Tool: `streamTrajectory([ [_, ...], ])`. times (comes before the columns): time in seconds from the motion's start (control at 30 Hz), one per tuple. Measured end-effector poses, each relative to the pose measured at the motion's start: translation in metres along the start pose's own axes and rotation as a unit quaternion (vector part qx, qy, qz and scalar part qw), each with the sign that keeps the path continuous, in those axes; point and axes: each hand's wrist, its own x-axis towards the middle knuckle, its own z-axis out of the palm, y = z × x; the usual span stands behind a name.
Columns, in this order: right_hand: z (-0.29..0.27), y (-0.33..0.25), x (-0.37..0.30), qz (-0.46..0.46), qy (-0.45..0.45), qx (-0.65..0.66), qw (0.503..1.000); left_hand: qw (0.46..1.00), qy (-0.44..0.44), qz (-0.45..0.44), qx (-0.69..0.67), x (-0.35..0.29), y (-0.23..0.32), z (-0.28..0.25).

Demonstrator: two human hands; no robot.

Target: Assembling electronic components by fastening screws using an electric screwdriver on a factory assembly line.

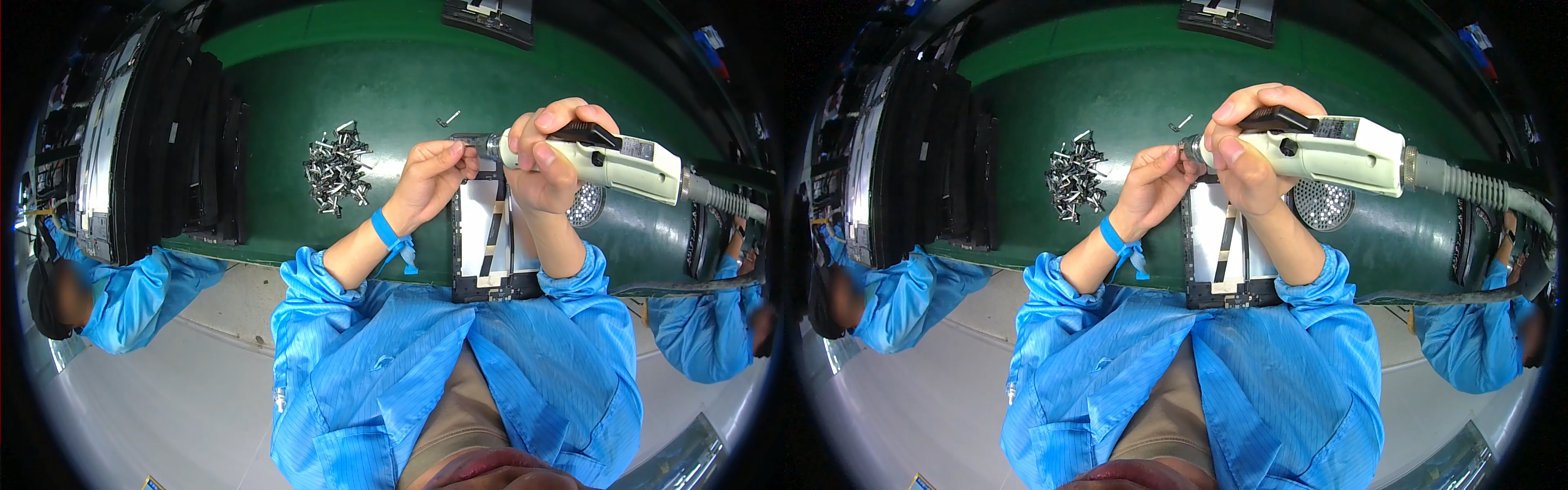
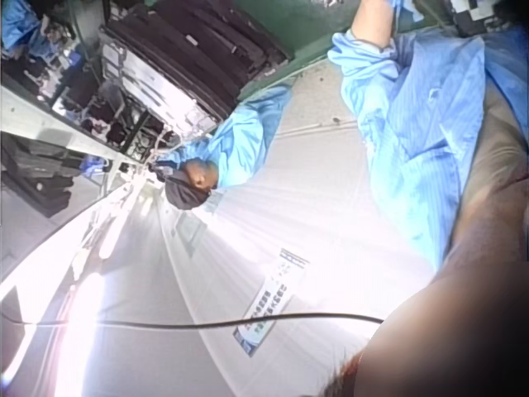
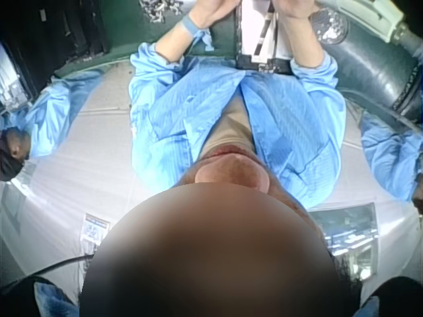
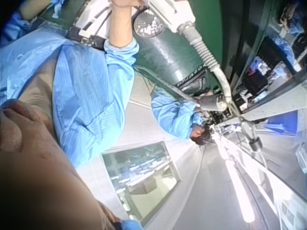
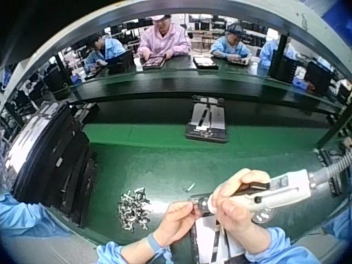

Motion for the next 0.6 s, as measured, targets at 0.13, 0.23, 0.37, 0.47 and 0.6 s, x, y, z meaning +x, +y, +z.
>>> streamTrajectory([
  [0.13, 0.0008, 0.0, -0.0001, 0.002, 0.001, -0.002, 1.0, 1.0, -0.002, 0.011, -0.007, 0.0008, -0.0013, -0.0019],
  [0.23, 0.0004, -0.0005, -0.0001, 0.005, -0.002, 0.003, 1.0, 1.0, -0.004, 0.017, -0.005, 0.0024, -0.0013, -0.002],
  [0.37, 0.0009, 0.0001, -0.0007, 0.012, -0.003, 0.009, 1.0, 1.0, -0.009, 0.015, -0.01, 0.0024, -0.0006, -0.0049],
  [0.47, 0.001, -0.0007, -0.0001, 0.01, -0.004, 0.012, 1.0, 1.0, -0.02, 0.012, -0.012, 0.0029, -0.0005, -0.0043],
  [0.6, 0.0012, -0.0004, -0.0002, 0.011, -0.006, 0.013, 1.0, 1.0, -0.017, 0.009, -0.019, 0.0029, -0.0015, -0.0052],
])
